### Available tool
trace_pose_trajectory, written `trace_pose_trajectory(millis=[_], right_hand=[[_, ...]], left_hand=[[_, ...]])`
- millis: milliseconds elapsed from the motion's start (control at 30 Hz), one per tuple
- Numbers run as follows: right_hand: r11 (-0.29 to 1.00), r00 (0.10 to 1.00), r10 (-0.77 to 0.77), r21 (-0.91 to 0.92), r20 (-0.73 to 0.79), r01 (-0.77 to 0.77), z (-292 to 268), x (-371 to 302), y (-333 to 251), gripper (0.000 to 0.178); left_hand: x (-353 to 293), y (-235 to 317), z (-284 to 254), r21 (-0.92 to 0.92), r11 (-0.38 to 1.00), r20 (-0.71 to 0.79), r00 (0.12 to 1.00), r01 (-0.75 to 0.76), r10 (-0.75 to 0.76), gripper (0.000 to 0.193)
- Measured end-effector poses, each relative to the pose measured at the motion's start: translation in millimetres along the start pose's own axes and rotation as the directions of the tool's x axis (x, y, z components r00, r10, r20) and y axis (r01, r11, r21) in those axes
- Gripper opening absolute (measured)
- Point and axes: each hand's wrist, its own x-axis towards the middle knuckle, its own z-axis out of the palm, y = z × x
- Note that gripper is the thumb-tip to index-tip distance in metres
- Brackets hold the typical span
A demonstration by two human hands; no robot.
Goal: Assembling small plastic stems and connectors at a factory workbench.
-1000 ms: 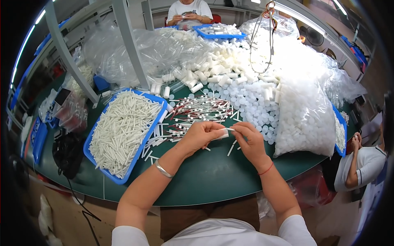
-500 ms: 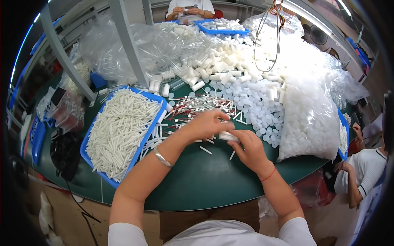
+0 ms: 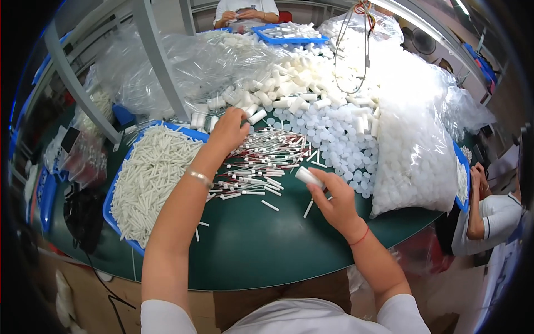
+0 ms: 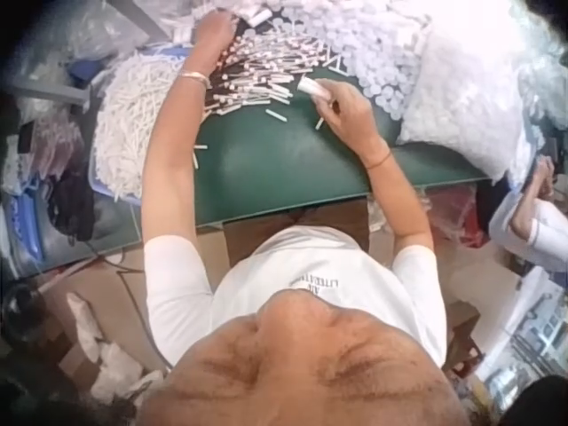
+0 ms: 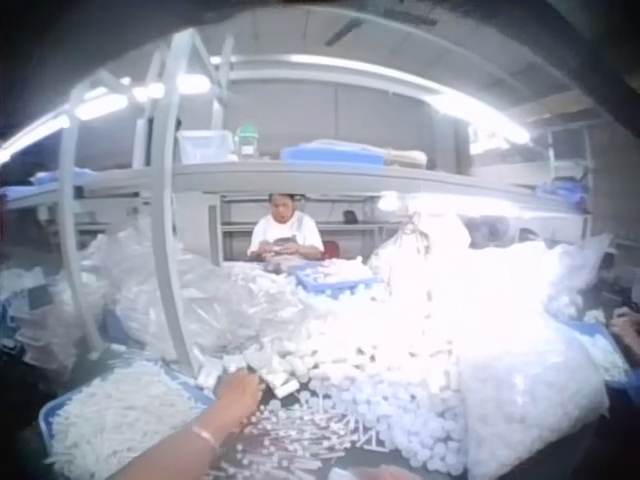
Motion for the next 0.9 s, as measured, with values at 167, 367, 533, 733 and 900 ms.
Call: trace_pose_trajectory(millis=[167, 367, 533, 733, 900], right_hand=[[0.951, 0.979, 0.204, 0.239, -0.014, -0.195, -6.8, -0.4, -0.7, 0.027], [0.963, 0.998, 0.056, 0.264, 0.004, -0.055, -5.6, -1.1, -2.6, 0.027], [0.985, 0.994, -0.086, 0.156, 0.064, 0.076, -5.0, -2.6, -3.7, 0.028], [0.970, 0.958, -0.238, 0.083, 0.162, 0.227, -6.0, -2.7, -2.5, 0.028], [0.975, 0.956, -0.221, 0.078, 0.194, 0.209, -5.8, -1.7, -4.0, 0.026]], left_hand=[[-70.4, 79.0, -12.1, -0.413, 0.905, 0.252, 0.942, -0.101, 0.220, 0.033], [-113.2, 115.7, -15.5, -0.616, 0.765, 0.364, 0.929, 0.190, 0.063, 0.036], [-119.7, 113.6, -18.2, -0.564, 0.791, 0.386, 0.922, 0.237, -0.001, 0.030], [-125.8, 105.5, -15.3, -0.438, 0.881, 0.402, 0.915, 0.178, 0.015, 0.033], [-126.0, 103.9, -15.0, -0.427, 0.879, 0.424, 0.905, 0.211, -0.011, 0.033]])
